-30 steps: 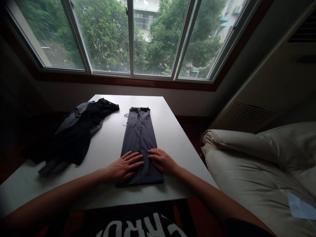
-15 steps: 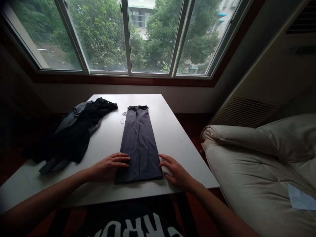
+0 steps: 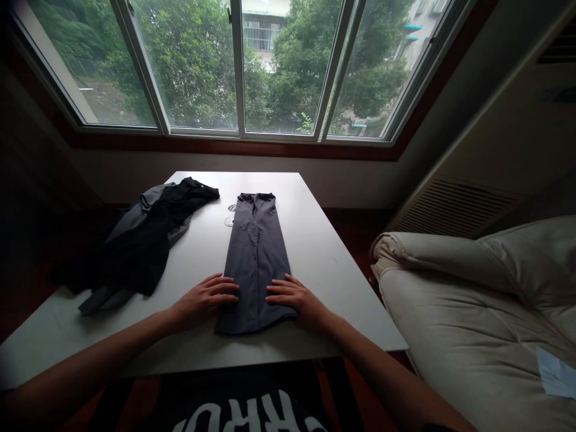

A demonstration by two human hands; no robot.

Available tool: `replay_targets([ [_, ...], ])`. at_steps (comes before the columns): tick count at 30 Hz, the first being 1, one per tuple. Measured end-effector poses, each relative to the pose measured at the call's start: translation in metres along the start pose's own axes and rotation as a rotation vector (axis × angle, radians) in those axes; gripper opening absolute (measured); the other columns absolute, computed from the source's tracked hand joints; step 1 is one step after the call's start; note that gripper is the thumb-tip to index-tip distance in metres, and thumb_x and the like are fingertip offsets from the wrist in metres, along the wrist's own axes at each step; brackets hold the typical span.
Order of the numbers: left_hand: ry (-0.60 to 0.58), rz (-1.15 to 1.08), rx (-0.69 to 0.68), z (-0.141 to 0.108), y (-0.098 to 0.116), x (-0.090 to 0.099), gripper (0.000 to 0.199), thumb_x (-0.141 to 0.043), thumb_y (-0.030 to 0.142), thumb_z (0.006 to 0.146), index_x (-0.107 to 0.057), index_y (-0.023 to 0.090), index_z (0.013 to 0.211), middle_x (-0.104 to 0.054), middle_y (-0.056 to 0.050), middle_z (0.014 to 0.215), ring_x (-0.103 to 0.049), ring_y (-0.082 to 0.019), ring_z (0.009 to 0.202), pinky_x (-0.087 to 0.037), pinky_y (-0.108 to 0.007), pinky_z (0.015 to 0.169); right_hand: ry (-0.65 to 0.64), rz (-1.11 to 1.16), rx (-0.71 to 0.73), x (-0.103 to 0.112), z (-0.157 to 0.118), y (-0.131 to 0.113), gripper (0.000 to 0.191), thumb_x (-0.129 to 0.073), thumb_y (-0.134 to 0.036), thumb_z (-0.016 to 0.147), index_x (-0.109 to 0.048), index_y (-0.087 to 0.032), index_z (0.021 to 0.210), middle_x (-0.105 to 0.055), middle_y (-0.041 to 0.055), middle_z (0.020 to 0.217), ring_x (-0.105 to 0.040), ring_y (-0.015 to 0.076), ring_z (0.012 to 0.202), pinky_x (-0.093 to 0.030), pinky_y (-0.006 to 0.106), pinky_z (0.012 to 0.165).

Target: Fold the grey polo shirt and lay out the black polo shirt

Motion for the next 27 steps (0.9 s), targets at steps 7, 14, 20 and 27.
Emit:
replay_targets([
  [7, -0.088, -0.142, -0.143, 0.011, 0.037, 0.007, 0.043, -0.062, 0.027, 0.1, -0.064, 0.038, 0.141, -0.062, -0.001, 0.148, -0.056, -0.026, 0.138, -0.033, -0.046, 0.125, -0.005, 0.059, -0.08, 0.01, -0.003, -0.013, 0.048, -0.064, -0.016, 0.093, -0.067, -0.03, 0.139, -0.066, 0.0065, 0.142, -0.057, 0.0255, 0.138, -0.035, 0.049, 0.124],
  [14, -0.26, -0.586, -0.018, 0.006, 0.058, 0.057, 0.037, -0.051, 0.036, 0.107, -0.067, 0.035, 0.141, -0.075, -0.002, 0.126, -0.073, -0.021, 0.111, -0.054, -0.028, 0.098, -0.161, 0.309, -0.1, 0.026, -0.002, -0.054, 0.03, -0.059, -0.035, 0.103, -0.075, -0.027, 0.127, -0.076, 0.0074, 0.121, -0.069, 0.0229, 0.118, -0.053, 0.036, 0.105],
  [20, -0.371, -0.962, -0.18, 0.002, 0.109, 0.09, 0.046, -0.049, 0.049, 0.106, -0.074, 0.02, 0.132, -0.081, -0.01, 0.102, -0.076, -0.02, 0.085, -0.057, -0.021, 0.075, -0.491, 0.677, 0.024, 0.031, -0.013, -0.096, 0.043, -0.06, -0.053, 0.101, -0.079, -0.015, 0.111, -0.078, 0.0112, 0.094, -0.075, 0.0192, 0.087, -0.057, 0.023, 0.077],
  [27, 0.103, -1.115, 0.116, 0.035, 0.044, 0.121, 0.043, -0.06, 0.051, 0.102, -0.076, 0.015, 0.12, -0.077, -0.009, 0.107, -0.072, -0.024, 0.096, -0.058, -0.033, 0.087, 0.177, 0.779, -0.218, 0.08, 0.024, -0.01, 0.046, -0.076, -0.062, 0.086, -0.077, -0.017, 0.096, -0.073, 0.0056, 0.08, -0.07, 0.0211, 0.075, -0.058, 0.031, 0.068],
])
Point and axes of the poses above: each hand's wrist, its own z-axis towards the middle knuckle, its own x-axis out of the back of the hand, y = z × x, the point moved 8 cm from there along z, towards the middle knuckle
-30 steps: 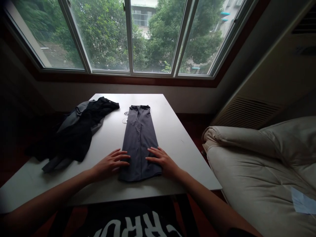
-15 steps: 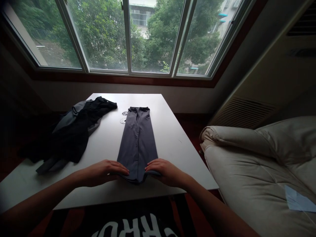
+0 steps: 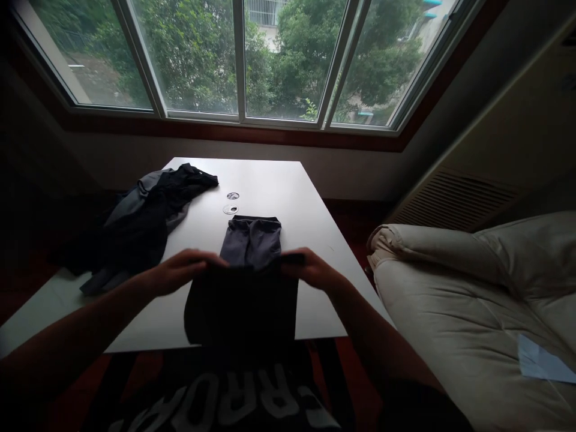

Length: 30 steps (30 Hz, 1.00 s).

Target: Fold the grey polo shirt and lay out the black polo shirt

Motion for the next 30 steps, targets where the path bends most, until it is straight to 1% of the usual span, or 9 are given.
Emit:
replay_targets([
  [1, 0.161, -0.025, 0.004, 0.013, -0.011, 0.025, 0.043, -0.06, 0.051, 0.101, -0.075, 0.014, 0.117, -0.076, -0.009, 0.106, -0.072, -0.024, 0.096, -0.058, -0.035, 0.087, 0.13, 0.014, -0.021, 0.017, 0.017, 0.01, 0.046, -0.076, -0.061, 0.086, -0.077, -0.017, 0.096, -0.074, 0.0058, 0.083, -0.07, 0.0228, 0.079, -0.059, 0.035, 0.072],
  [5, 0.525, 0.013, 0.056, 0.07, -0.072, 0.111, 0.046, -0.057, 0.05, 0.102, -0.066, 0.011, 0.126, -0.072, -0.011, 0.114, -0.068, -0.027, 0.108, -0.054, -0.043, 0.099, 0.417, -0.039, -0.046, 0.071, 0.093, 0.049, 0.05, -0.075, -0.061, 0.086, -0.075, -0.014, 0.101, -0.074, 0.0076, 0.093, -0.07, 0.0262, 0.094, -0.057, 0.042, 0.089],
  [7, 0.739, 0.179, 0.193, 0.082, -0.106, 0.149, 0.048, -0.056, 0.044, 0.103, -0.059, 0.011, 0.137, -0.068, -0.014, 0.123, -0.066, -0.029, 0.115, -0.051, -0.047, 0.104, 0.536, -0.25, -0.14, 0.094, 0.118, 0.069, 0.044, -0.07, -0.055, 0.091, -0.074, -0.013, 0.102, -0.074, 0.0089, 0.095, -0.069, 0.0264, 0.096, -0.056, 0.043, 0.091],
  [9, 0.87, 0.44, 0.327, 0.081, -0.13, 0.167, 0.052, -0.065, 0.035, 0.097, -0.055, 0.01, 0.142, -0.061, -0.019, 0.136, -0.059, -0.032, 0.128, -0.045, -0.049, 0.112, 0.642, -0.535, -0.229, 0.111, 0.128, 0.08, 0.037, -0.071, -0.045, 0.091, -0.072, -0.014, 0.112, -0.073, 0.011, 0.104, -0.067, 0.0269, 0.102, -0.053, 0.043, 0.097],
  [13, 0.641, 0.881, 0.242, 0.085, -0.152, 0.137, 0.045, -0.067, 0.026, 0.092, -0.064, 0.013, 0.134, -0.054, -0.019, 0.147, -0.049, -0.032, 0.14, -0.035, -0.046, 0.122, 0.643, -0.823, -0.152, 0.104, 0.125, 0.083, 0.035, -0.061, -0.034, 0.097, -0.068, -0.015, 0.125, -0.068, 0.0145, 0.12, -0.064, 0.0261, 0.111, -0.05, 0.041, 0.104],
  [17, 0.31, 1.066, 0.099, 0.088, -0.168, 0.086, 0.049, -0.064, 0.041, 0.096, -0.062, 0.022, 0.141, -0.047, -0.013, 0.158, -0.041, -0.033, 0.148, -0.03, -0.05, 0.125, 0.386, -0.902, 0.015, 0.046, 0.119, 0.087, 0.029, -0.057, -0.036, 0.1, -0.072, -0.02, 0.12, -0.067, 0.0111, 0.129, -0.059, 0.026, 0.125, -0.044, 0.04, 0.113],
  [20, 0.201, 1.112, 0.145, 0.089, -0.184, 0.073, 0.06, -0.058, 0.051, 0.1, -0.051, 0.027, 0.153, -0.037, -0.011, 0.167, -0.029, -0.033, 0.155, -0.021, -0.055, 0.127, 0.255, -0.952, 0.027, -0.001, 0.11, 0.096, 0.046, -0.059, -0.042, 0.1, -0.062, -0.021, 0.14, -0.053, 0.0133, 0.152, -0.046, 0.0304, 0.143, -0.036, 0.047, 0.122],
  [26, 0.257, 1.114, 0.259, 0.095, -0.205, 0.086, 0.058, -0.049, 0.042, 0.104, -0.041, 0.028, 0.16, -0.027, -0.011, 0.171, -0.021, -0.034, 0.159, -0.018, -0.062, 0.126, 0.148, -1.0, -0.057, -0.069, 0.1, 0.108, 0.072, -0.059, -0.055, 0.1, -0.039, -0.022, 0.161, -0.027, 0.0148, 0.17, -0.019, 0.0373, 0.158, -0.016, 0.061, 0.127],
  [30, 0.503, 1.097, 0.149, 0.092, -0.183, 0.099, 0.045, -0.047, 0.028, 0.104, -0.058, 0.022, 0.147, -0.039, -0.011, 0.166, -0.036, -0.029, 0.152, -0.024, -0.051, 0.127, 0.146, -0.968, -0.075, -0.088, 0.106, 0.11, 0.076, -0.053, -0.057, 0.102, -0.03, -0.022, 0.165, -0.027, 0.0147, 0.17, -0.023, 0.033, 0.158, -0.015, 0.056, 0.129],
])
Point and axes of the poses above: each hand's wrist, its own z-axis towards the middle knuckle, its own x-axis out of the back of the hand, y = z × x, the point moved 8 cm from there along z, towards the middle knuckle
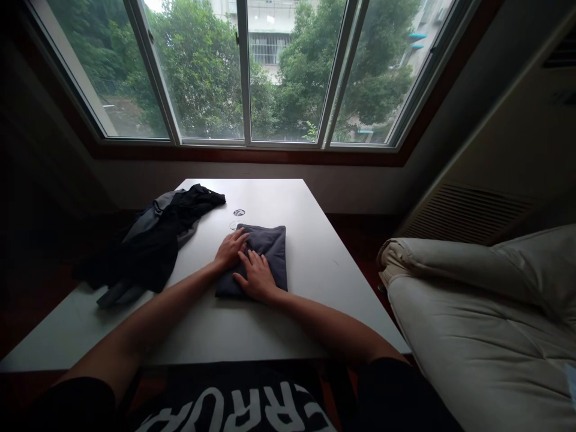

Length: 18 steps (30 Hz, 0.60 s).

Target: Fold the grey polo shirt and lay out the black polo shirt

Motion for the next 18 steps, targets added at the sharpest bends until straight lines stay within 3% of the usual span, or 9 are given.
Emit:
replay_targets([
  [4, 0.164, -0.101, 0.071, -0.007, -0.013, 0.027, 0.039, -0.041, 0.018, 0.102, -0.07, 0.021, 0.128, -0.056, -0.008, 0.152, -0.051, -0.024, 0.14, -0.035, -0.042, 0.123, 0.023, -0.042, -0.024, -0.001, 0.008, 0.009, 0.079, -0.053, -0.06, 0.1, -0.032, -0.019, 0.164, -0.027, 0.0159, 0.17, -0.023, 0.0327, 0.158, -0.015, 0.053, 0.129],
  [8, 0.253, -0.174, 0.185, -0.014, -0.039, 0.043, 0.035, -0.045, 0.019, 0.099, -0.072, 0.02, 0.121, -0.062, -0.009, 0.142, -0.056, -0.025, 0.133, -0.042, -0.043, 0.119, 0.037, -0.089, -0.057, 0.005, 0.023, 0.039, 0.08, -0.052, -0.064, 0.1, -0.036, -0.017, 0.163, -0.029, 0.0168, 0.169, -0.024, 0.0338, 0.158, -0.015, 0.053, 0.129],
  [12, 0.255, -0.201, 0.2, -0.015, -0.049, 0.039, 0.031, -0.049, 0.021, 0.097, -0.072, 0.019, 0.118, -0.064, -0.011, 0.137, -0.058, -0.028, 0.13, -0.043, -0.046, 0.117, 0.05, -0.14, -0.093, 0.029, 0.05, 0.097, 0.073, -0.052, -0.063, 0.101, -0.043, -0.019, 0.159, -0.035, 0.0144, 0.167, -0.025, 0.033, 0.157, -0.019, 0.051, 0.127],
  [18, 0.235, -0.23, 0.134, -0.013, -0.038, 0.026, 0.035, -0.05, 0.028, 0.101, -0.064, 0.022, 0.133, -0.064, -0.01, 0.137, -0.059, -0.027, 0.128, -0.046, -0.045, 0.113, 0.029, -0.363, -0.296, 0.094, 0.083, 0.197, 0.055, -0.049, -0.049, 0.104, -0.053, -0.022, 0.152, -0.034, 0.0108, 0.168, -0.02, 0.0315, 0.157, -0.017, 0.049, 0.126],
])
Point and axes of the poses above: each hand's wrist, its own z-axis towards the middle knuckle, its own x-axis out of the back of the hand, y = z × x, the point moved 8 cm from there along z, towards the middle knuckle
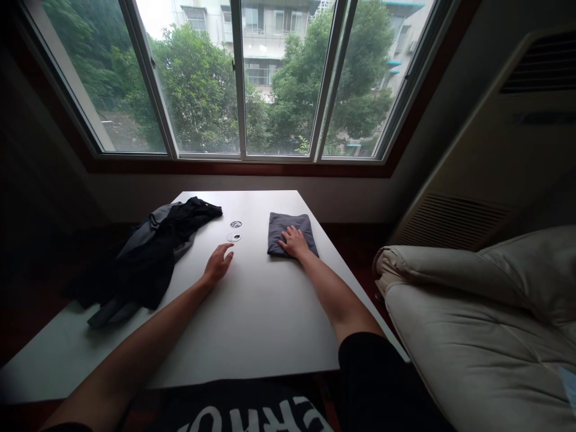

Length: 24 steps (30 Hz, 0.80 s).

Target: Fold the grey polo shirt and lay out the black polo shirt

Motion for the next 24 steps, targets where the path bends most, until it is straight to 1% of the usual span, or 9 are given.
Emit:
replay_targets([
  [3, -0.018, -0.001, 0.016, 0.0, -0.002, -0.003, 0.036, -0.051, 0.029, 0.102, -0.063, 0.022, 0.135, -0.063, -0.01, 0.137, -0.06, -0.027, 0.128, -0.047, -0.045, 0.112, 0.054, -0.014, -0.174, 0.005, 0.008, 0.022, 0.045, -0.044, -0.039, 0.106, -0.061, -0.02, 0.143, -0.045, 0.0152, 0.16, -0.033, 0.0317, 0.15, -0.022, 0.049, 0.123],
  [5, -0.033, 0.004, 0.023, 0.001, -0.004, -0.005, 0.036, -0.051, 0.029, 0.101, -0.063, 0.022, 0.135, -0.063, -0.009, 0.138, -0.06, -0.027, 0.127, -0.047, -0.045, 0.111, 0.073, 0.032, -0.314, -0.005, 0.002, 0.024, 0.05, -0.04, -0.044, 0.106, -0.058, -0.02, 0.146, -0.046, 0.0183, 0.158, -0.037, 0.0342, 0.147, -0.027, 0.054, 0.12],
  [6, -0.038, 0.009, 0.023, 0.002, -0.004, -0.006, 0.036, -0.051, 0.029, 0.101, -0.063, 0.022, 0.135, -0.063, -0.01, 0.138, -0.06, -0.027, 0.127, -0.047, -0.045, 0.111, 0.072, 0.052, -0.365, -0.012, -0.002, 0.021, 0.055, -0.039, -0.051, 0.106, -0.054, -0.021, 0.15, -0.042, 0.0189, 0.16, -0.034, 0.0363, 0.148, -0.026, 0.058, 0.119],
  [8, -0.049, 0.024, 0.02, 0.002, -0.005, -0.009, 0.038, -0.051, 0.03, 0.101, -0.062, 0.022, 0.136, -0.062, -0.01, 0.14, -0.06, -0.027, 0.127, -0.047, -0.045, 0.111, 0.059, 0.065, -0.408, -0.027, -0.01, 0.011, 0.069, -0.039, -0.065, 0.102, -0.045, -0.024, 0.158, -0.027, 0.0182, 0.168, -0.02, 0.0407, 0.154, -0.018, 0.068, 0.118],
  [11, -0.08, 0.068, 0.022, 0.001, -0.006, -0.013, 0.04, -0.052, 0.03, 0.101, -0.061, 0.022, 0.138, -0.062, -0.01, 0.141, -0.06, -0.027, 0.127, -0.047, -0.044, 0.111, 0.001, 0.08, -0.415, -0.043, -0.016, 0.003, 0.087, -0.039, -0.08, 0.095, -0.033, -0.027, 0.164, -0.011, 0.0165, 0.173, -0.001, 0.0429, 0.157, -0.005, 0.075, 0.117],
  [14, -0.12, 0.131, 0.005, 0.0, -0.004, -0.018, 0.041, -0.052, 0.031, 0.101, -0.06, 0.021, 0.139, -0.061, -0.011, 0.142, -0.06, -0.028, 0.127, -0.046, -0.045, 0.112, -0.052, 0.099, -0.409, -0.047, -0.011, 0.011, 0.097, -0.041, -0.086, 0.089, -0.028, -0.029, 0.166, -0.004, 0.0151, 0.174, 0.004, 0.043, 0.158, -0.001, 0.075, 0.117],
  [17, -0.151, 0.185, -0.035, -0.001, 0.001, -0.021, 0.04, -0.053, 0.031, 0.1, -0.061, 0.021, 0.138, -0.061, -0.011, 0.142, -0.059, -0.029, 0.129, -0.043, -0.047, 0.114, -0.061, 0.109, -0.379, -0.042, 0.001, 0.029, 0.095, -0.042, -0.085, 0.09, -0.028, -0.029, 0.166, -0.004, 0.0139, 0.174, 0.002, 0.0397, 0.159, -0.002, 0.07, 0.12],
  [21, -0.187, 0.224, -0.062, -0.001, 0.002, -0.023, 0.037, -0.054, 0.031, 0.099, -0.063, 0.023, 0.135, -0.062, -0.01, 0.142, -0.057, -0.029, 0.132, -0.041, -0.047, 0.116, -0.043, 0.1, -0.314, -0.031, 0.017, 0.049, 0.087, -0.044, -0.08, 0.094, -0.035, -0.027, 0.163, -0.008, 0.013, 0.174, -0.003, 0.0347, 0.159, -0.005, 0.061, 0.124],
  [24, -0.206, 0.236, -0.067, -0.001, 0.002, -0.024, 0.036, -0.054, 0.031, 0.099, -0.065, 0.023, 0.132, -0.062, -0.009, 0.143, -0.056, -0.028, 0.132, -0.04, -0.046, 0.117, 0.077, 0.033, -0.285, -0.018, 0.021, 0.049, 0.078, -0.047, -0.069, 0.099, -0.036, -0.024, 0.162, -0.012, 0.0132, 0.174, -0.005, 0.0329, 0.159, -0.003, 0.057, 0.125],
])
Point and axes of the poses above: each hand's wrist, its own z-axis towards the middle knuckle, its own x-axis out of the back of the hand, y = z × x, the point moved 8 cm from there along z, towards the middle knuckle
